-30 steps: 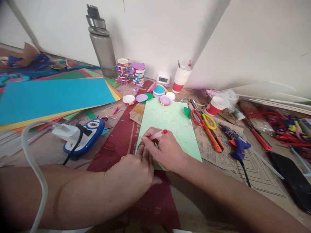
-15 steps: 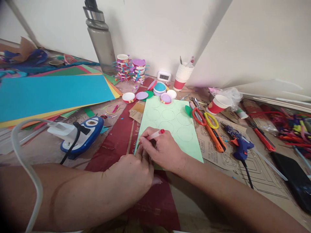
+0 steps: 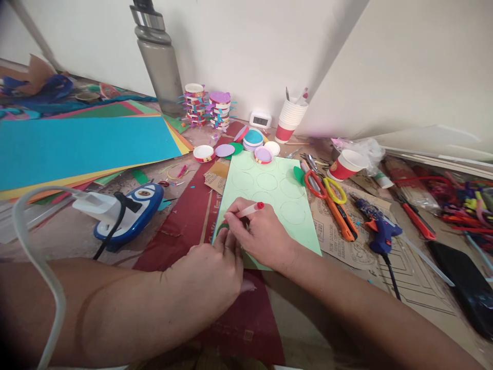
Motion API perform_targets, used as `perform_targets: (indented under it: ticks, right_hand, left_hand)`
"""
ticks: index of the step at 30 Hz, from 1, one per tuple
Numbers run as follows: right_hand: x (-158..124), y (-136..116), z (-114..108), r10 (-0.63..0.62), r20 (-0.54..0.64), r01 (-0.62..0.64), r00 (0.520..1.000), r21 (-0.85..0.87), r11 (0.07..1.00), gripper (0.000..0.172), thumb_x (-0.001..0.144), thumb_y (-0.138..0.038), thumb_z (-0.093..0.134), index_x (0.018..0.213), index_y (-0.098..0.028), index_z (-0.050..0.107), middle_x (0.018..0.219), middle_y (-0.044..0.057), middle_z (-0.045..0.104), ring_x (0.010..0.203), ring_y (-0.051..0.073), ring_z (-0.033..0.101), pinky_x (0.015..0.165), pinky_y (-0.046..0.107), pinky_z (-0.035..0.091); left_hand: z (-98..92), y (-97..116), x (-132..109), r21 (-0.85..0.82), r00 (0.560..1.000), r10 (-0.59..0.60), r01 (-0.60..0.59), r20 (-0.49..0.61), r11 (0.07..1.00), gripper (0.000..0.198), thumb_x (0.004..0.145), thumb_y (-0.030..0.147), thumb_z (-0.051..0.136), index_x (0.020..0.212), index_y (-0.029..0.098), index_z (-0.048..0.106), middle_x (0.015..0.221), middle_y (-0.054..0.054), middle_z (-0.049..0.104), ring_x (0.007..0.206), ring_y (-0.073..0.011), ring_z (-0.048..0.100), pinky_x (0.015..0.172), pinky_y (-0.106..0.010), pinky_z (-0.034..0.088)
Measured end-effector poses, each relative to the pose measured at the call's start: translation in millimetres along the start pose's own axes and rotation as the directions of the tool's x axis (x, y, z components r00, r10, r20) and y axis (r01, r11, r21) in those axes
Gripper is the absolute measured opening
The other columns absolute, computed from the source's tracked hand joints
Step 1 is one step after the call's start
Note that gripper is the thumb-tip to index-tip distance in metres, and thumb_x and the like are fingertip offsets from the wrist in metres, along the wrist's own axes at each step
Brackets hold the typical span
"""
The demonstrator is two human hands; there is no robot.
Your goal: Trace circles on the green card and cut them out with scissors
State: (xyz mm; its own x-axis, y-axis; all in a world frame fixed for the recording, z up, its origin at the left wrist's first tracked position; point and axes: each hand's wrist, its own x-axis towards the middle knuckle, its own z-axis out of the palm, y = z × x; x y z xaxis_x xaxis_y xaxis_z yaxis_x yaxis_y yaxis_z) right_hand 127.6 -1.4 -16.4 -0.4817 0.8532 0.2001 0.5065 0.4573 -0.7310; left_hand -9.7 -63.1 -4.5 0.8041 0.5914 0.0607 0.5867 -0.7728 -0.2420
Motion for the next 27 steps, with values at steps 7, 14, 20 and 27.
perform_targets:
  ticks: [7, 14, 20, 27]
  right_hand:
    - [-2, 5, -3, 0.034, -0.035, -0.035, 0.999, -0.029, 0.999, 0.020, 0.095, -0.023, 0.049, 0.078, -0.019, 0.059, 0.076, 0.001, 0.064, 0.069, 0.013, 0.058, 0.062, 0.026, 0.043]
    - [-4, 6, -6, 0.042, -0.048, -0.044, 0.998, -0.043, 0.998, 0.020, 0.095, -0.024, 0.049, 0.078, -0.019, 0.059, 0.071, 0.000, 0.061, 0.063, 0.012, 0.054, 0.059, 0.026, 0.040]
    - [-6, 9, -11, 0.060, -0.050, -0.063, 0.997, -0.052, 0.997, 0.021, 0.095, -0.024, 0.049, 0.079, -0.019, 0.061, 0.073, 0.000, 0.063, 0.064, 0.012, 0.055, 0.060, 0.026, 0.041]
    - [-6, 3, -7, -0.007, -0.092, 0.009, 0.996, 0.020, 1.000, 0.019, 0.095, -0.023, 0.050, 0.081, -0.019, 0.061, 0.076, 0.001, 0.065, 0.068, 0.012, 0.058, 0.061, 0.025, 0.044]
  left_hand:
    - [-2.1, 0, 1, -0.003, 1.000, -0.004, 0.004, -0.005, 1.000, 0.023, 0.082, 0.018, 0.066, 0.099, 0.007, 0.077, 0.097, -0.025, 0.074, 0.091, -0.0328, 0.072, 0.069, -0.041, 0.056]
    - [-1.5, 0, 1, 0.009, 1.000, 0.009, -0.009, 0.018, 1.000, 0.023, 0.082, 0.019, 0.067, 0.100, 0.006, 0.076, 0.101, -0.027, 0.073, 0.092, -0.0335, 0.072, 0.068, -0.042, 0.057]
    - [-1.8, -1, 0, 0.006, 1.000, 0.021, -0.021, 0.012, 1.000, 0.024, 0.083, 0.018, 0.066, 0.100, 0.005, 0.077, 0.100, -0.027, 0.073, 0.093, -0.0345, 0.072, 0.068, -0.043, 0.057]
    - [-2.9, -1, 0, -0.018, 1.000, 0.007, -0.007, -0.003, 1.000, 0.026, 0.084, 0.023, 0.068, 0.102, 0.006, 0.076, 0.099, -0.026, 0.073, 0.095, -0.0342, 0.071, 0.066, -0.040, 0.056]
